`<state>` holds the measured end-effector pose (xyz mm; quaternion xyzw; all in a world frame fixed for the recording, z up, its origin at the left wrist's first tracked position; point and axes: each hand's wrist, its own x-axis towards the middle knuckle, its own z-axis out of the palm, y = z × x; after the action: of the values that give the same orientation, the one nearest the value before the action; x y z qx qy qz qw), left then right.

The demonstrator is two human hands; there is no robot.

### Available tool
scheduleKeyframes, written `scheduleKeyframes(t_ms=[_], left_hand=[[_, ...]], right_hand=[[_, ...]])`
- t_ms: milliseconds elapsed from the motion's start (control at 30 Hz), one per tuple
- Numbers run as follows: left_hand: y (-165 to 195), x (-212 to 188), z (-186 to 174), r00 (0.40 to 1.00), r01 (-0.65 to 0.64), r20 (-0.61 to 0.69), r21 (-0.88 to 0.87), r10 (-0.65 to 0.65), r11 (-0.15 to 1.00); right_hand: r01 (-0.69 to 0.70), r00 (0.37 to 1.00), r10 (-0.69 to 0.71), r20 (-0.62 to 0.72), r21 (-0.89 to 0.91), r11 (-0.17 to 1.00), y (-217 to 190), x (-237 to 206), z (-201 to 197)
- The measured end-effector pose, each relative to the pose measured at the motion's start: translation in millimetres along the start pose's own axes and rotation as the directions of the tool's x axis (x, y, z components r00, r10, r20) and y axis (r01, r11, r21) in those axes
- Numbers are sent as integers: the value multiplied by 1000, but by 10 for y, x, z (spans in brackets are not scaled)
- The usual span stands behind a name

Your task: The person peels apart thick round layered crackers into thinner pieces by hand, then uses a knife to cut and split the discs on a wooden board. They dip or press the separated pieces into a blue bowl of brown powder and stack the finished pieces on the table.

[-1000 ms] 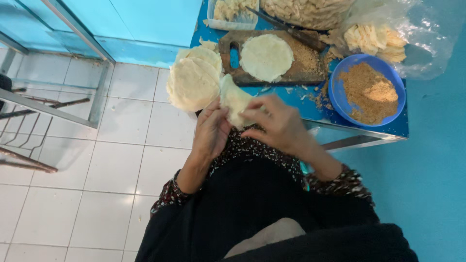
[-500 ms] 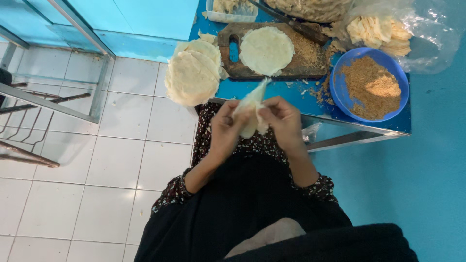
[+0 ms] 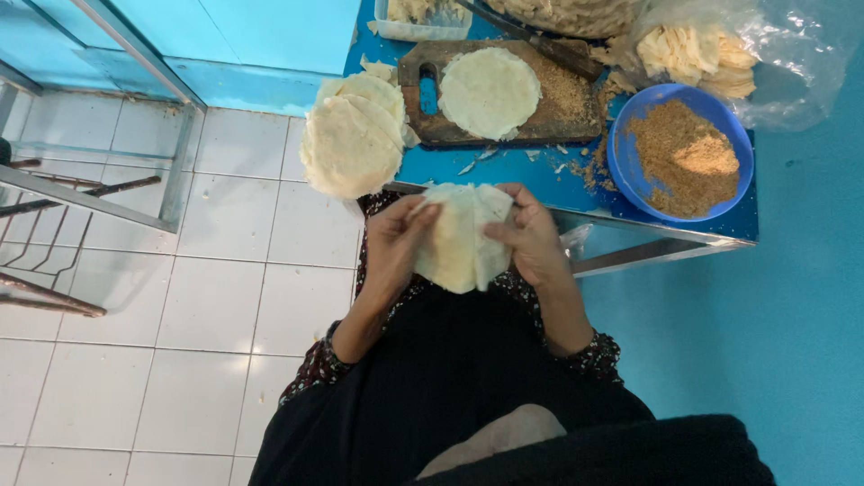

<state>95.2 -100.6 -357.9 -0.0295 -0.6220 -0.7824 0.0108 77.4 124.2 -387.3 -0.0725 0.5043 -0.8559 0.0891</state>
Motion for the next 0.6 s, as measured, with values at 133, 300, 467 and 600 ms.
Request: scheduleKeyframes(t_ms=[133, 300, 467, 600], left_hand=[[97, -113, -179, 990, -85, -114, -55, 78, 995], [379, -181, -682, 902, -310, -366, -179, 229, 934], [522, -240, -1059, 822, -408, -497, -174, 277, 896], [485, -242, -1132, 821, -397, -512, -198, 251, 896]], right_hand=[[-172, 982, 182, -49, 157, 972, -5, -73, -272], [-142, 990, 138, 34, 285, 948, -126, -203, -724], [-109, 983, 153, -104, 343, 933, -459, -176, -934], [124, 980, -82, -181, 231, 965, -1033, 239, -816]])
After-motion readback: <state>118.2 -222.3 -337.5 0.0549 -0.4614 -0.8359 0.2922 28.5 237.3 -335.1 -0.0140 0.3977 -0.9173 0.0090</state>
